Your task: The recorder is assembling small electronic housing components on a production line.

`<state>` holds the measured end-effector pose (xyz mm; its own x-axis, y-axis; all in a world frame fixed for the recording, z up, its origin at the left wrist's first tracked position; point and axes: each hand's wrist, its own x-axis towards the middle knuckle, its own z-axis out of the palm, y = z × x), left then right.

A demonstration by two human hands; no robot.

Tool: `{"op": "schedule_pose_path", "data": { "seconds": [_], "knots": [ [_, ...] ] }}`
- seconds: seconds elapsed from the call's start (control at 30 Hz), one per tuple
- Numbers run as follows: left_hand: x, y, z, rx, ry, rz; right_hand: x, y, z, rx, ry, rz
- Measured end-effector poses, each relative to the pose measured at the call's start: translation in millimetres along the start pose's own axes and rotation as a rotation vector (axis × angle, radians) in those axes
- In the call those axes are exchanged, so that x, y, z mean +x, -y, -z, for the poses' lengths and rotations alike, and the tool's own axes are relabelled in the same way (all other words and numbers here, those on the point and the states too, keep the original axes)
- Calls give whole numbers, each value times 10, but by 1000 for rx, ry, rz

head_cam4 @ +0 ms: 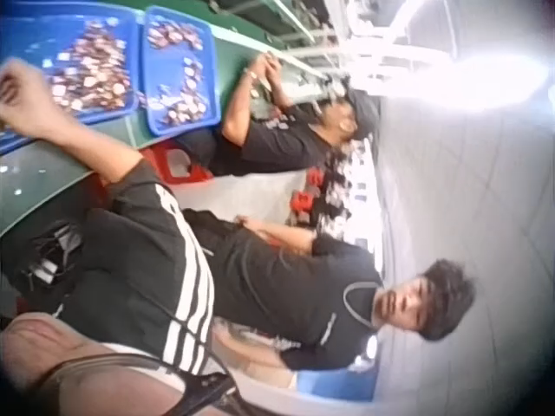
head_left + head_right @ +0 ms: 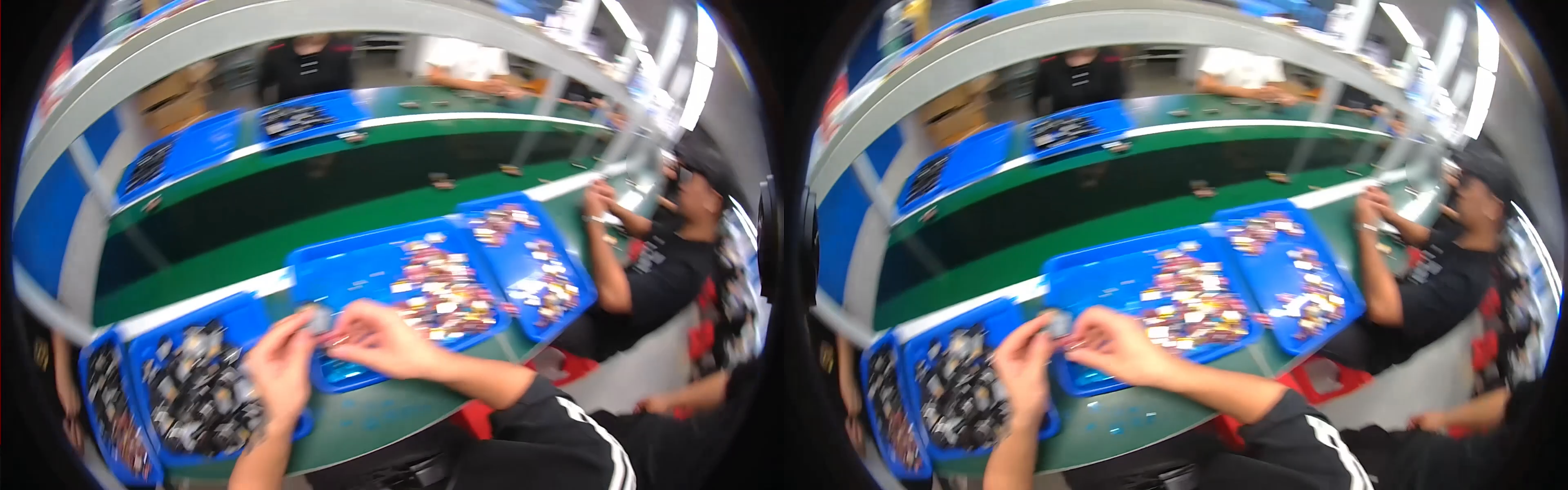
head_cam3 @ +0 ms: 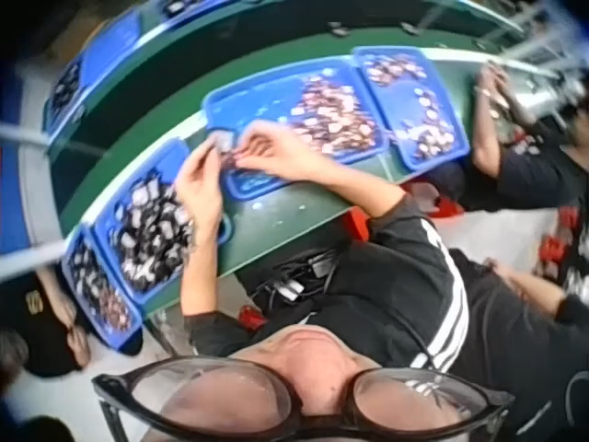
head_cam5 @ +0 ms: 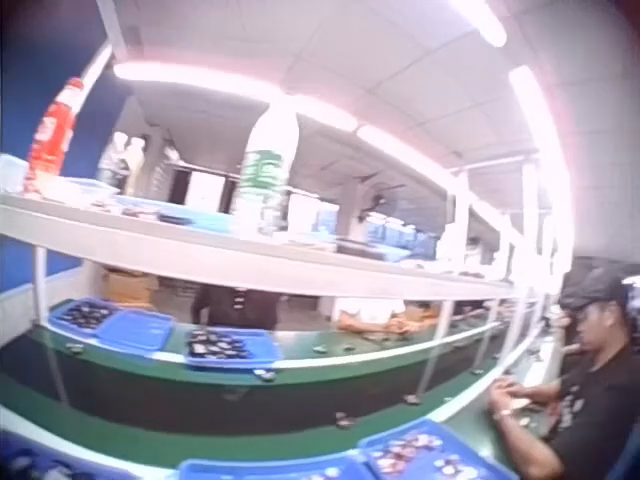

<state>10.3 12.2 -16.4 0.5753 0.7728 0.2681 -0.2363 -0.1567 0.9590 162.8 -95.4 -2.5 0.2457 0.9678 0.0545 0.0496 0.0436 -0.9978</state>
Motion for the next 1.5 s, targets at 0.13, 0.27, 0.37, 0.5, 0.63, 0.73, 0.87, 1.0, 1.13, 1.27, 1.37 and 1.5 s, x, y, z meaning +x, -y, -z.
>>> {"op": "schedule_pose_path", "data": {
  "seconds": [0.13, 0.27, 0.37, 0.5, 0.63, 0.73, 0.87, 1.0, 1.13, 1.27, 1.37, 1.5],
  "knots": [
    [-86, -165, 151, 227, -4, -99, 139, 46, -140, 190, 31, 23],
    [12, -161, -163, 546, 152, -380, -49, 118, 109, 148, -110, 8],
    [-19, -183, -205, 588, 146, -406, -103, 137, 167, 194, -108, 10],
    [-53, -197, -115, 588, 129, -420, -34, 100, 140, 263, -34, -8],
    [-61, -177, -77, 174, 197, -47, -35, 141, 176, 263, 83, -106],
    [-55, -154, -3, 23, 255, 161, -14, 118, 184, 230, 46, -128],
    [0, -125, -35, -24, 292, 173, -40, 169, 145, 270, -20, -153],
    [5, -54, -44, -194, 239, 322, -21, 128, 168, 324, -50, -173],
    [-12, -11, -43, -133, 234, 268, -32, 105, 114, 179, -90, -49],
    [-84, 45, -35, -48, 190, 209, -74, 156, -12, -29, -187, 41],
    [-95, -33, -82, 80, 192, 140, -110, 149, -1, -177, -236, 76],
    [-112, -11, -67, 75, 180, 123, -102, 151, -7, -176, -191, 115]
  ]
}}
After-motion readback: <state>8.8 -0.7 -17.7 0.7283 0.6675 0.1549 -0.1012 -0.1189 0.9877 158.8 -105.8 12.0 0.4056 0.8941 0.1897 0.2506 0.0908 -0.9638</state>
